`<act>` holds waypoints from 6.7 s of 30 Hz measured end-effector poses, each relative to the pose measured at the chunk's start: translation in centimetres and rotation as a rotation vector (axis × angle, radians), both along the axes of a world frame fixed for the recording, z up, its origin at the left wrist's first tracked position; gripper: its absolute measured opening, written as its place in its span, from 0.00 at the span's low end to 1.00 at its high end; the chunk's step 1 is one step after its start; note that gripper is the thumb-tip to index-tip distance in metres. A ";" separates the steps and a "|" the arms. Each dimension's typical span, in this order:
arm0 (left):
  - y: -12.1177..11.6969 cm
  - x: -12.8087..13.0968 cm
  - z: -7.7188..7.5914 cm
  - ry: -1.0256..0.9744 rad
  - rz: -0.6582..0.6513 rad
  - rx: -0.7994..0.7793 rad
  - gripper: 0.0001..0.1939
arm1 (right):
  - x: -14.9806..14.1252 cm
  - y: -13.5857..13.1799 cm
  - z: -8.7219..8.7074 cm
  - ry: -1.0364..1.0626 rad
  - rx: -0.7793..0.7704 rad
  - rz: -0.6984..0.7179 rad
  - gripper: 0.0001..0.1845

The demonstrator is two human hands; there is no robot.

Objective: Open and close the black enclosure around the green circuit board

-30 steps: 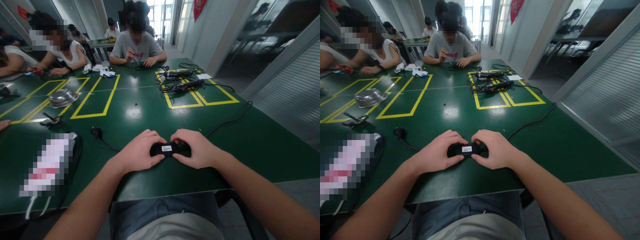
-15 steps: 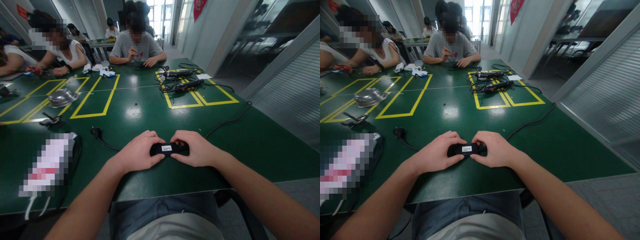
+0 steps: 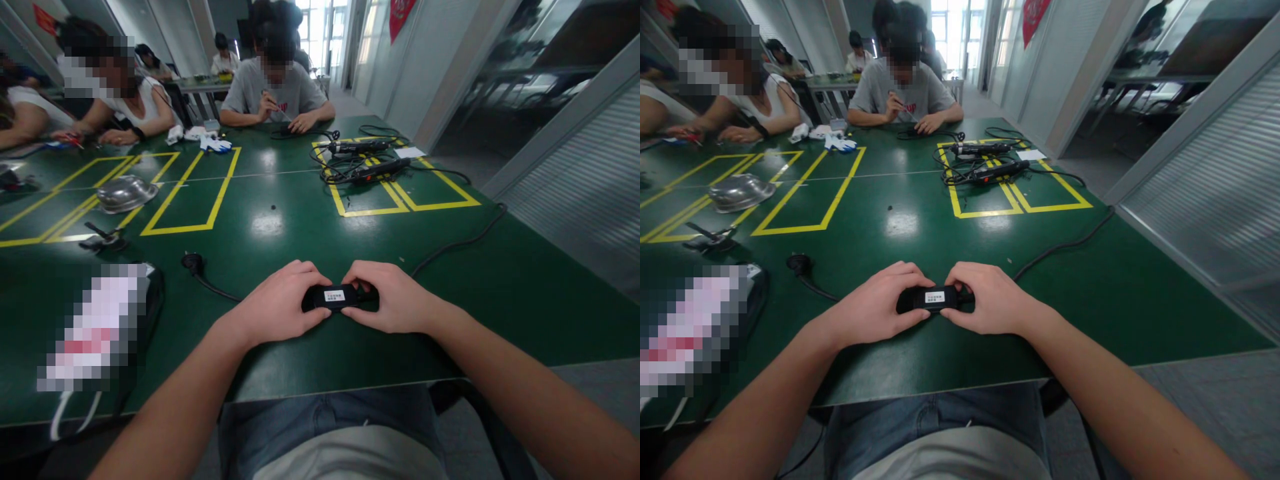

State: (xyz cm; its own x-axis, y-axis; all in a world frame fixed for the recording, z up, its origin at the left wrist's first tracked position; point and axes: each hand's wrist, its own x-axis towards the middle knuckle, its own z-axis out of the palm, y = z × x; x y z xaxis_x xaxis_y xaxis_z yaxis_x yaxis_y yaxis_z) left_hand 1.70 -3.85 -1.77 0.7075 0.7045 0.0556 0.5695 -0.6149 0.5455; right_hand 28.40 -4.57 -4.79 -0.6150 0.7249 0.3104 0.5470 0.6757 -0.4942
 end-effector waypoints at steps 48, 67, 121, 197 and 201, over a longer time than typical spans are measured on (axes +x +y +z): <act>-0.1 0.1 -0.2 -0.017 -0.004 0.027 0.12 | -0.2 -0.3 0.4 -0.037 0.006 -0.008 0.12; 1.4 -0.7 -0.8 0.039 0.344 0.188 0.19 | 0.3 0.1 1.6 -0.071 -0.132 -0.063 0.09; 0.5 -0.9 0.6 0.023 0.070 -0.181 0.07 | 1.0 0.2 1.8 -0.088 -0.253 -0.009 0.09; 0.0 0.4 -0.6 -0.013 0.030 0.000 0.15 | -0.4 0.1 0.7 0.010 -0.169 -0.047 0.12; 0.0 0.4 -0.7 -0.021 0.029 0.001 0.16 | -0.4 0.1 0.5 -0.007 -0.158 -0.054 0.13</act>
State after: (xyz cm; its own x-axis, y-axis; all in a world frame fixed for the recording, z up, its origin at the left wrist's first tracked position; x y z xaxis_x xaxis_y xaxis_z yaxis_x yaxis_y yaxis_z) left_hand 2.10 -3.87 -2.46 0.6852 0.7249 0.0711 0.5758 -0.5988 0.5567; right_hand 28.02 -4.46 -4.25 -0.5756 0.7963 0.1859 0.5844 0.5597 -0.5875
